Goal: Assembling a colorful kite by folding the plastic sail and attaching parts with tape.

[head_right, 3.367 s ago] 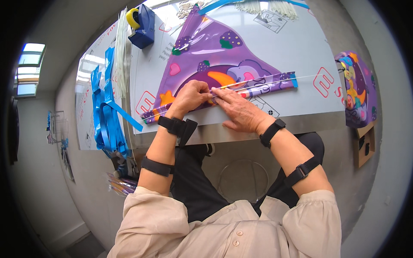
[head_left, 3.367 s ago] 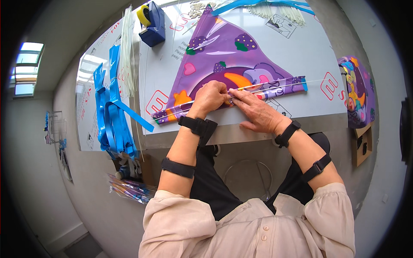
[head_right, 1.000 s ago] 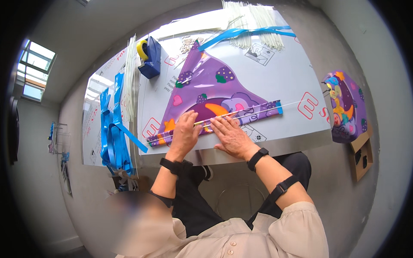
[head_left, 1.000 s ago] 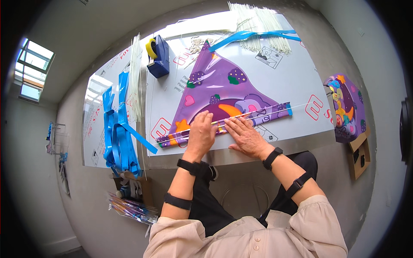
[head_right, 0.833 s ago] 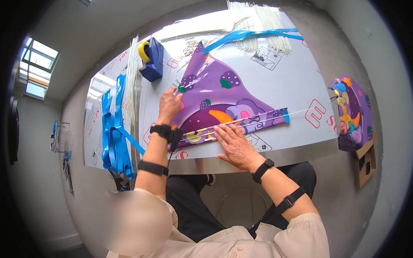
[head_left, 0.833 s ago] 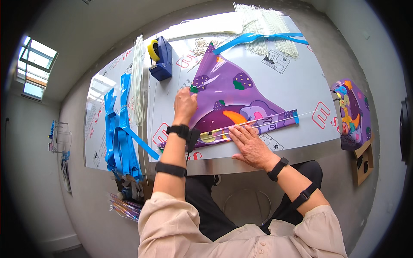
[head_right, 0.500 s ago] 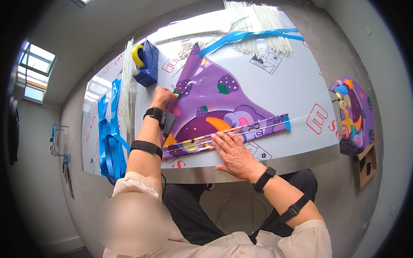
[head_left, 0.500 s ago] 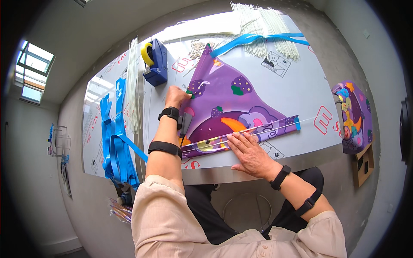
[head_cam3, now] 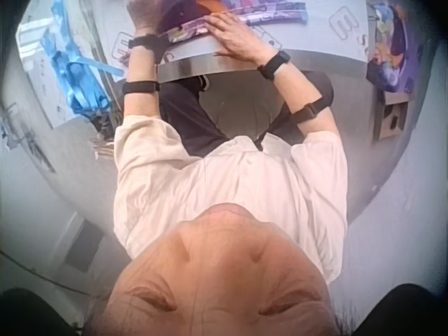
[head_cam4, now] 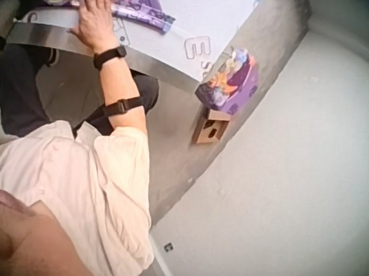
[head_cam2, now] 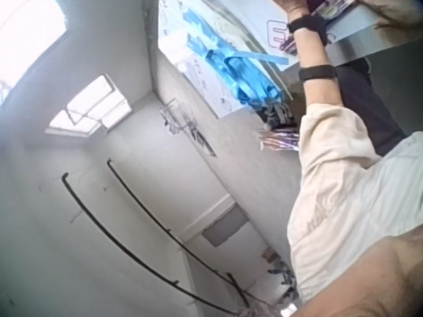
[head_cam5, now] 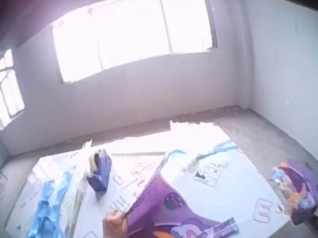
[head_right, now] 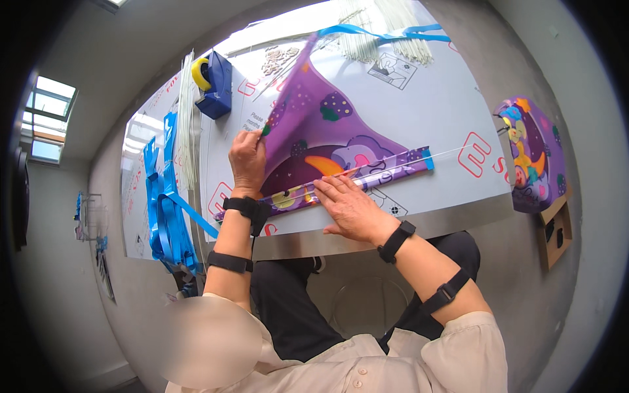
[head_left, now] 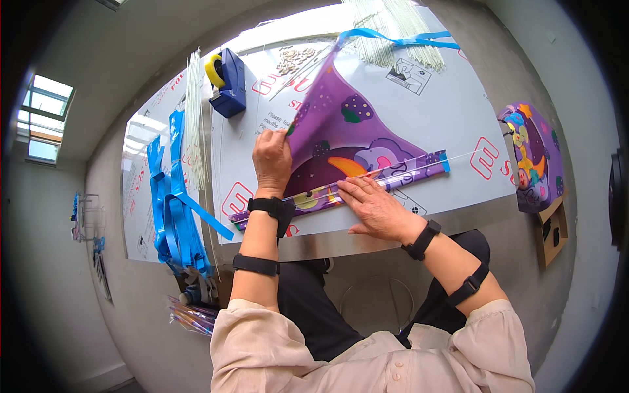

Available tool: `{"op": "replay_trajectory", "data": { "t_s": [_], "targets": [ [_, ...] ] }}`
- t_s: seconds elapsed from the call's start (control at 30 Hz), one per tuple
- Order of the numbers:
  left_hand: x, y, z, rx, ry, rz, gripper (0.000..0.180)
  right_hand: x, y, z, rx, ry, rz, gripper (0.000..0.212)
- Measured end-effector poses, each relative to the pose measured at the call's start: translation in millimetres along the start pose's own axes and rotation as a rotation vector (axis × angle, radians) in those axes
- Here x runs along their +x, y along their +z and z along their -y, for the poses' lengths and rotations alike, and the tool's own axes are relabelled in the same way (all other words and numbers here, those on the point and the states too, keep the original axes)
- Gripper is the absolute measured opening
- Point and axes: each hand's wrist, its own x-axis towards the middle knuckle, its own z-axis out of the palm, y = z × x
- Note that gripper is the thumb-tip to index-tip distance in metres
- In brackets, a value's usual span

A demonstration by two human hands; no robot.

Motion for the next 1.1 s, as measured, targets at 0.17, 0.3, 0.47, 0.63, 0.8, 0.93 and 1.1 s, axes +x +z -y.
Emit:
{"op": "replay_trajectory", "data": {
  "t_s": [0.17, 0.3, 0.47, 0.63, 0.8, 0.93, 1.1],
  "targets": [
    [-41, -4, -36, 0.133, 0.297, 0.385, 0.02, 3, 3, -5, 0.021, -0.012, 0.014, 0.079],
    [-48, -6, -45, 0.161, 0.339, 0.422, 0.017, 6, 1, -14, 0.076, -0.026, 0.088, 0.078],
    [-45, -9, -55, 0.195, 0.337, 0.527, 0.016, 5, 3, -14, 0.088, -0.019, 0.108, 0.077],
    [-54, -4, -54, 0.142, 0.254, 0.552, 0.018, 3, 7, -11, 0.09, -0.019, 0.057, 0.078],
    [-58, -6, -63, 0.106, 0.164, 0.474, 0.023, 3, 0, -10, 0.101, -0.016, 0.049, 0.078],
    [-68, -5, -74, 0.124, 0.06, 0.498, 0.031, 6, -8, -17, 0.121, -0.035, 0.121, 0.073],
    [-76, -7, -87, 0.077, 0.011, 0.54, 0.047, 11, -22, -22, 0.333, 0.073, 0.056, 0.055]
  ]
}}
